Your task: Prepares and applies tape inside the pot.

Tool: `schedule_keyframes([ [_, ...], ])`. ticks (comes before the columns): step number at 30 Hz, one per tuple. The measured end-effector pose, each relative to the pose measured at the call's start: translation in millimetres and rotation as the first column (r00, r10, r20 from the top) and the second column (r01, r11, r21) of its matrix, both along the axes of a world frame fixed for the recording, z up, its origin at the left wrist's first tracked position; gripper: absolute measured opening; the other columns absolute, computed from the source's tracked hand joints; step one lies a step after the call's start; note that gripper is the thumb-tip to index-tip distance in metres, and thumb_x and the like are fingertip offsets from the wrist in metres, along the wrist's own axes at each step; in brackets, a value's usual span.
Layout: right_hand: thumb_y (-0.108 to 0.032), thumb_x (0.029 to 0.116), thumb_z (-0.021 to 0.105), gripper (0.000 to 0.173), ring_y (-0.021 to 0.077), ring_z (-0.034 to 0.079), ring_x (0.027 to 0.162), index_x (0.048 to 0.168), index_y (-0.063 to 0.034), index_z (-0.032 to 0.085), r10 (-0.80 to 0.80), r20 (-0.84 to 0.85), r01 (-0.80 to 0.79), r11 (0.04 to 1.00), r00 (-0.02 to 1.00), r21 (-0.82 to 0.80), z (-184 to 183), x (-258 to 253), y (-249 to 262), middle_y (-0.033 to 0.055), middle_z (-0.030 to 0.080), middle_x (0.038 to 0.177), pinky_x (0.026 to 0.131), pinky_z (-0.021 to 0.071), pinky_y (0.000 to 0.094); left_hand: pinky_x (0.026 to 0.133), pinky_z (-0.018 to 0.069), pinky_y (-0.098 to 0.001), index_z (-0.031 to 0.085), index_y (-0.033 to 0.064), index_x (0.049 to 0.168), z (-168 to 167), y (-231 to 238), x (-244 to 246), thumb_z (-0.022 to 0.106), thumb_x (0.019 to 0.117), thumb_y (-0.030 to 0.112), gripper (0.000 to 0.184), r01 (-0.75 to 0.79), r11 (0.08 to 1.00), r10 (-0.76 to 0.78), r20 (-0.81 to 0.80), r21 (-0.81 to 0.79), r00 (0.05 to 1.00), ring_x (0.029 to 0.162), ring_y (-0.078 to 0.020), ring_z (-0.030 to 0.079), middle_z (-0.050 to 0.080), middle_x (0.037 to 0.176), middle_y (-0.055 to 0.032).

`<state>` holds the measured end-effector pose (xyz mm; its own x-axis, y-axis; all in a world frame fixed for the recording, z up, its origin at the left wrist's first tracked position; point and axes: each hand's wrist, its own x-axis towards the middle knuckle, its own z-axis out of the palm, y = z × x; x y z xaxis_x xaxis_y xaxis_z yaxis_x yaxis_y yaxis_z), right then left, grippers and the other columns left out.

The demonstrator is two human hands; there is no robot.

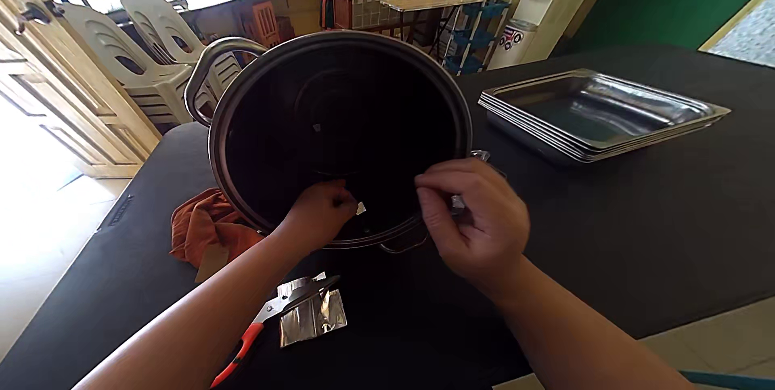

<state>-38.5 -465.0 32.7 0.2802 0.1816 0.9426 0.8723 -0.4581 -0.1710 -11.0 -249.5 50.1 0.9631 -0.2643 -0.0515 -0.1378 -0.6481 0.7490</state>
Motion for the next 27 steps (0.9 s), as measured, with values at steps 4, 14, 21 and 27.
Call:
schedule_keyframes([
  [4,-0.008,0.0963,0.060,0.018,0.0136,0.058,0.109,0.109,0.0013,0.068,-0.147,0.094,0.133,0.981,0.985,0.139,-1,4,-9,0.0108,0.059,0.113,0.091,0.0513,0.0242,0.114,0.0388,-0.0558,0.074,0.0029,0.105,-13,-13,24,0.057,0.1048,0.020,0.024,0.051,0.983,-0.043,-0.047,0.176,0.998,0.142,-0.0311,0.048,0.054,0.148,-0.0174],
  [14,-0.044,0.1101,0.035,0.054,0.0061,0.056,0.108,0.134,0.0012,0.050,0.129,-0.295,0.010,0.904,0.947,0.427,-12,35,-18,0.0065,0.054,0.125,0.092,0.0495,0.0233,0.112,0.0224,-0.0726,0.074,0.0091,0.105,-32,-12,35,0.056,0.1050,0.027,0.026,0.060,0.966,-0.032,-0.114,0.252,0.993,0.150,-0.0324,0.034,0.046,0.158,-0.0107],
  [21,-0.062,0.1059,0.029,0.071,0.0107,0.057,0.112,0.139,-0.0023,0.049,0.222,-0.392,-0.017,0.886,0.893,0.463,-24,46,-16,0.0083,0.055,0.129,0.098,0.0494,0.0284,0.110,0.0277,-0.0713,0.075,0.0109,0.101,-39,-13,27,0.056,0.1055,0.026,0.024,0.053,0.955,-0.045,-0.035,0.292,0.998,0.148,-0.0329,0.037,0.046,0.158,-0.0092],
  [27,-0.054,0.1028,0.050,0.060,0.0101,0.059,0.095,0.143,-0.0086,0.049,0.153,-0.503,0.060,0.922,0.850,0.382,-26,41,-13,0.0065,0.054,0.125,0.077,0.0527,0.0268,0.111,0.0241,-0.0710,0.076,0.0138,0.102,-47,-12,32,0.059,0.1037,0.027,0.021,0.045,0.949,-0.032,-0.044,0.312,0.998,0.150,-0.0314,0.033,0.044,0.160,-0.0076],
])
